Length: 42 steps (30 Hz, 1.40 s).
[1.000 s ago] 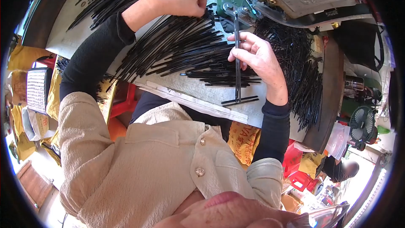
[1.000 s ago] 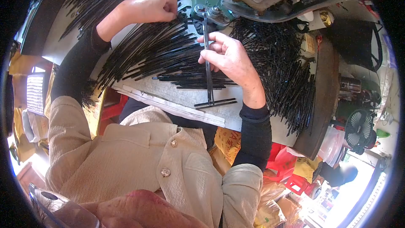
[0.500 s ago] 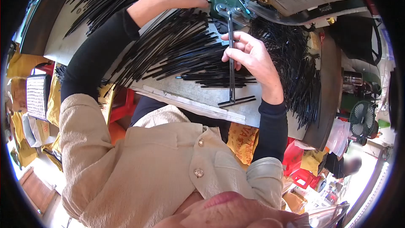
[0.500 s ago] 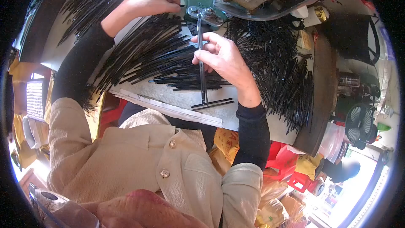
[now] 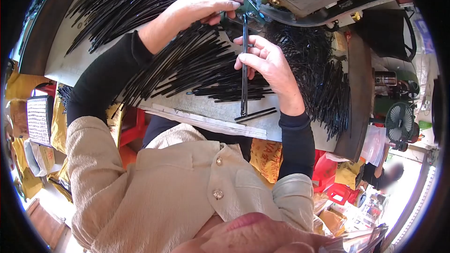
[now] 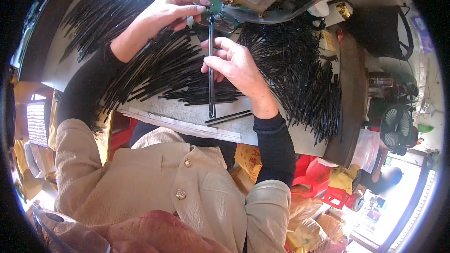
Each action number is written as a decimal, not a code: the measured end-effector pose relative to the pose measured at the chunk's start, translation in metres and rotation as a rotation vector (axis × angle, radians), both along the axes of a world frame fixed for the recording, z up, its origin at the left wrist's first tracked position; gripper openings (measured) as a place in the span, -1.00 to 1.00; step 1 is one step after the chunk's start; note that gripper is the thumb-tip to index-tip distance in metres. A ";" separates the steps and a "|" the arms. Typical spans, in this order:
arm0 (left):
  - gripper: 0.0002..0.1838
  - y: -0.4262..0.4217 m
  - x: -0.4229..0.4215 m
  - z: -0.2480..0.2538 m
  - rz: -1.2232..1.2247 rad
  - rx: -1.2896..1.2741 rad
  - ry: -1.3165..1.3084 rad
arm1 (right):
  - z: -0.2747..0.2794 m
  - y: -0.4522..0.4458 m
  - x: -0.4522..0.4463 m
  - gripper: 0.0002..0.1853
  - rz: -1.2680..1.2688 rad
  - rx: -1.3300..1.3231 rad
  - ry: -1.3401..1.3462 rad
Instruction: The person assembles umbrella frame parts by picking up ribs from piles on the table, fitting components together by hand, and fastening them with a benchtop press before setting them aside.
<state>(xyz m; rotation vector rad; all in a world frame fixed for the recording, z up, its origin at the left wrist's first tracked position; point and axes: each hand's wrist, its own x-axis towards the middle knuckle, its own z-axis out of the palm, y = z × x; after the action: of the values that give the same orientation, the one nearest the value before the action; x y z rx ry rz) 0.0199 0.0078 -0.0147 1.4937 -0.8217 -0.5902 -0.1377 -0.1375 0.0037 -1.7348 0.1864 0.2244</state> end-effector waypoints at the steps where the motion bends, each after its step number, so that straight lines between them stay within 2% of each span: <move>1: -0.71 0.000 -0.004 0.000 -0.008 -0.013 0.013 | 0.000 -0.001 0.000 -0.65 -0.005 -0.001 -0.001; 11: -0.67 0.001 -0.010 -0.007 -0.102 -0.018 0.085 | 0.000 -0.001 0.000 -0.64 0.003 0.008 -0.029; 27: -0.70 -0.002 -0.011 -0.006 -0.083 -0.028 0.116 | -0.003 -0.003 0.000 -0.66 -0.014 0.059 -0.070; 42: -0.65 -0.012 -0.009 -0.001 -0.105 0.015 -0.033 | -0.007 -0.008 0.001 -0.64 -0.094 0.159 -0.065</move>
<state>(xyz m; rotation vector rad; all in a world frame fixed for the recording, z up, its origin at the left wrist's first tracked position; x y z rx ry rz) 0.0108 -0.0044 -0.0154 1.4837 -0.9275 -0.6517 -0.1363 -0.1451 -0.0029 -1.5692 0.1966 0.1111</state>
